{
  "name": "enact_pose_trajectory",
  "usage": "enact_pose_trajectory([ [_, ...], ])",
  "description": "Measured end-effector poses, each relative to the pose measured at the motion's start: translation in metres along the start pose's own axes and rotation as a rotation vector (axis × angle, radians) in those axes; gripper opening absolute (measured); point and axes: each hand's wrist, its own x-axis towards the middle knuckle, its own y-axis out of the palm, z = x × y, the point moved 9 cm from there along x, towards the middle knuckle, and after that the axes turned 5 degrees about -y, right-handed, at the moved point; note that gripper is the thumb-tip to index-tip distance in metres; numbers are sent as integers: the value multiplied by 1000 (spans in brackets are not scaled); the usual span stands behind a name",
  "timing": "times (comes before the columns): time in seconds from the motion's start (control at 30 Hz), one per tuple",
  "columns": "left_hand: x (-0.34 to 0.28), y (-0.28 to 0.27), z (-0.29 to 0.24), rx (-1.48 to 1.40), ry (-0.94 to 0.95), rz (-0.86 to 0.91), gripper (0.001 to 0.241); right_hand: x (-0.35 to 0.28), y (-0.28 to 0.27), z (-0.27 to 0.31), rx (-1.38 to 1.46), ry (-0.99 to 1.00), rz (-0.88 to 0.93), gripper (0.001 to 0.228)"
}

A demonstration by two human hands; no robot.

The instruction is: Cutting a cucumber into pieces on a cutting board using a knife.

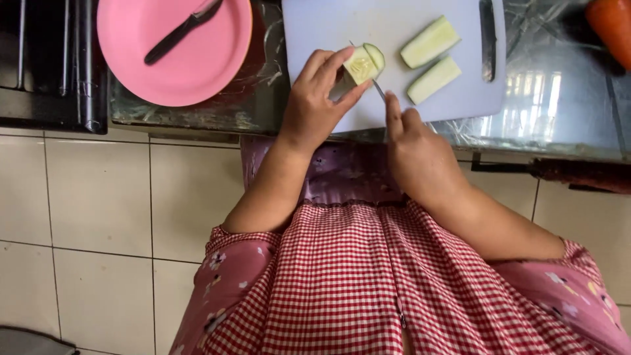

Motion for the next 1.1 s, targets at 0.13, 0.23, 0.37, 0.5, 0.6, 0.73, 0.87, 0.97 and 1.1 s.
enact_pose_trajectory([
  [0.13,0,2,-1,61,44,-12,54,1,-5,2,-58,-7,5,76],
  [0.23,1,0,0,50,34,-10,53,6,13,-2,-99,-12,54,74],
  [0.37,-1,3,3,15,-26,7,52,5,24,-3,-119,-19,55,72],
  [0.5,-2,1,3,44,13,17,56,-15,18,-6,-129,-46,134,72],
  [0.6,-1,-4,4,0,-18,46,55,-36,17,-15,-75,-35,179,72],
  [0.73,2,-11,-2,12,7,91,55,-41,6,-31,30,43,87,64],
  [0.87,5,-10,-18,-9,34,15,59,-36,-3,-46,80,98,52,62],
  [0.97,1,-2,1,84,-99,26,57,-37,-14,-48,169,79,-81,56],
  [1.1,1,-9,-9,51,-28,49,56,-48,8,-73,483,230,-240,30],
])
